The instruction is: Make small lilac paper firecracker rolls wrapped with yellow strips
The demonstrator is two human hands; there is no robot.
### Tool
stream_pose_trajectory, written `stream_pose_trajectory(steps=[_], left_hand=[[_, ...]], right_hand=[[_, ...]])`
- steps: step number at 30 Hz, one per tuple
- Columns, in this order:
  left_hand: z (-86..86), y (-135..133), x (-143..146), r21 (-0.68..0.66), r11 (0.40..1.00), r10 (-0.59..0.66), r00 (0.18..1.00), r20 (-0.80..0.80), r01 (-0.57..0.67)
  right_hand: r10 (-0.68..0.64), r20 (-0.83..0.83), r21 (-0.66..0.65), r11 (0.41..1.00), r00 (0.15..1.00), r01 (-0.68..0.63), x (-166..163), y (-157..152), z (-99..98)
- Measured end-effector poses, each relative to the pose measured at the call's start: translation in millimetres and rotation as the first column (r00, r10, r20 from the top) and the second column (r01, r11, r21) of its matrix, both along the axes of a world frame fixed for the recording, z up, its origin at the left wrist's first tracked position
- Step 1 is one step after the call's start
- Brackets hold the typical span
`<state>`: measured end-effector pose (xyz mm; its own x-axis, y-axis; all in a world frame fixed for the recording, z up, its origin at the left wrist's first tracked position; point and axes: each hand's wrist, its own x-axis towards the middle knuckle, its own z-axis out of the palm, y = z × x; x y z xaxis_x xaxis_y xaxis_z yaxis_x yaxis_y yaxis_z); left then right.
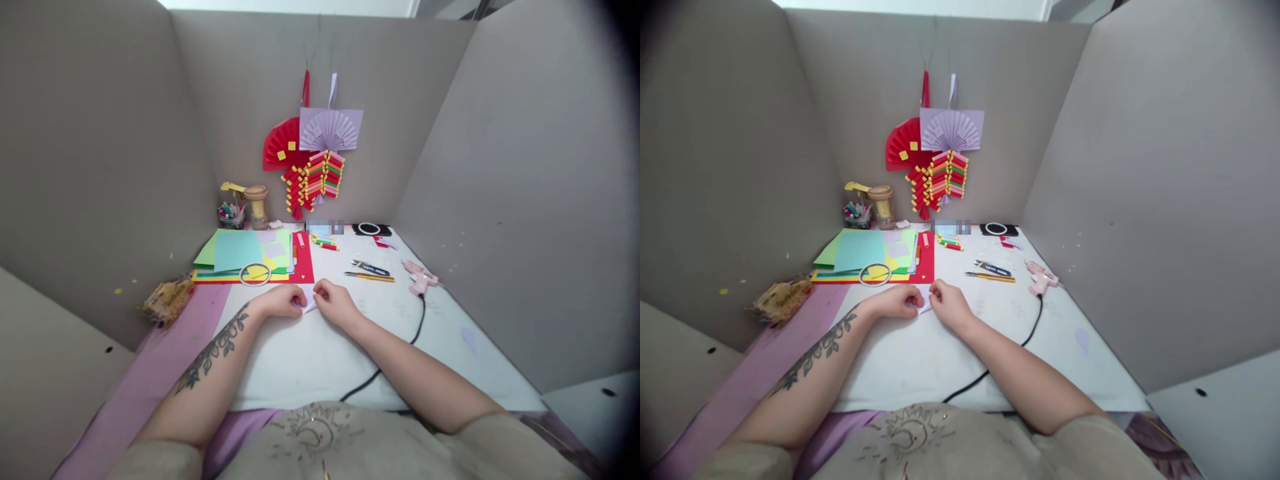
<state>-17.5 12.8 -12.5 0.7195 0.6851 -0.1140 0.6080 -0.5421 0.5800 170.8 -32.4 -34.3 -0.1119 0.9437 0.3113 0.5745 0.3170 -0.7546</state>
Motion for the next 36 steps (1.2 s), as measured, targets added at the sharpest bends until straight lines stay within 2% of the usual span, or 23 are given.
stream_pose_trajectory(steps=[5, 9, 27, 36], left_hand=[[1.5, 0, 0, -0.008, 1.0, 0.007, 1.0, -0.006, -0.007], [1.9, -1, 1, -0.01, 1.0, 0.003, 1.0, -0.003, -0.003], [-5.9, 3, -2, -0.039, 0.999, 0.009, 1.0, 0.028, -0.008], [-7.6, 3, -2, -0.022, 1.0, 0.007, 1.0, 0.025, -0.006]], right_hand=[[-0.037, -0.04, -0.069, 0.997, 0.999, 0.034, 3, 4, 3.1], [-0.013, -0.033, -0.117, 0.993, 0.999, 0.009, 4, 7, 0.1], [0.022, 0.061, -0.074, 0.997, 0.998, -0.018, 6, 12, -17.1], [0.033, 0.088, -0.062, 0.998, 0.996, -0.028, 6, 12, -17.1]])
